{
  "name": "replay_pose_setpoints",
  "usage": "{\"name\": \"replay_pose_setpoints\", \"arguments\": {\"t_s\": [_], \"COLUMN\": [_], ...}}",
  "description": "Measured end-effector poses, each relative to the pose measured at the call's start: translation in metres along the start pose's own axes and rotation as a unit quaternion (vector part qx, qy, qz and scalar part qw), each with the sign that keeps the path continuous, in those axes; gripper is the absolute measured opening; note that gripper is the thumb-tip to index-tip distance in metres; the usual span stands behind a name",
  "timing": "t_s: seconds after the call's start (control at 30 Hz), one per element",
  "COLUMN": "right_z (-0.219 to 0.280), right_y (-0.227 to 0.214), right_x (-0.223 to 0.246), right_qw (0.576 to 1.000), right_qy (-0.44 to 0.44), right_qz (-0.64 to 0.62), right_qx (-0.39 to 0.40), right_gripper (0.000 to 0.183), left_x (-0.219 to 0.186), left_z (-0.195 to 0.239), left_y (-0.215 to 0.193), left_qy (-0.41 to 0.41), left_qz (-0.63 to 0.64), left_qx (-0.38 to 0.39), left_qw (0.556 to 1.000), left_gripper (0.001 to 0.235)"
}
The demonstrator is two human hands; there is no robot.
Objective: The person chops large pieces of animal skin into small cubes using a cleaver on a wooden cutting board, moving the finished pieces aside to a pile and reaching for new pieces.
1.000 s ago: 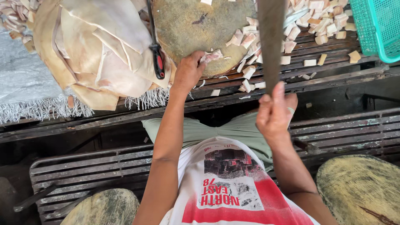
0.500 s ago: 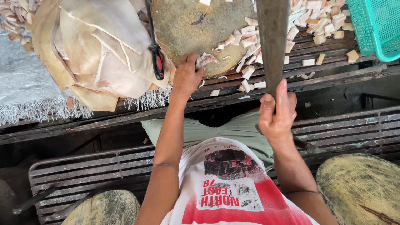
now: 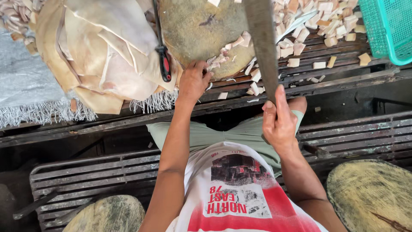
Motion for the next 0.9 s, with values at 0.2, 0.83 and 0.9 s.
{"name": "replay_pose_setpoints", "arguments": {"t_s": [0.2, 0.83, 0.9], "right_z": [0.007, -0.023, -0.043], "right_y": [0.071, 0.035, 0.018], "right_x": [-0.017, -0.056, -0.076], "right_qw": [0.971, 0.971, 0.941], "right_qy": [0.067, 0.011, 0.049], "right_qz": [0.11, 0.17, 0.303], "right_qx": [0.203, 0.169, 0.139], "right_gripper": [0.069, 0.062, 0.066], "left_x": [-0.009, 0.016, 0.009], "left_z": [0.0, 0.004, -0.006], "left_y": [-0.008, -0.044, -0.044], "left_qy": [0.03, -0.053, -0.063], "left_qz": [-0.015, 0.081, 0.077], "left_qx": [-0.008, -0.199, -0.19], "left_qw": [0.999, 0.975, 0.977], "left_gripper": [0.022, 0.024, 0.027]}}
Point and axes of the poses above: each hand's wrist, its own z-axis away from the middle knuckle, its own y-axis out of the palm, x = y × z, the point moved 8 cm from there along -z, towards the middle knuckle, and after that the axes turned 1 degree about x, right-handed, at the moved point
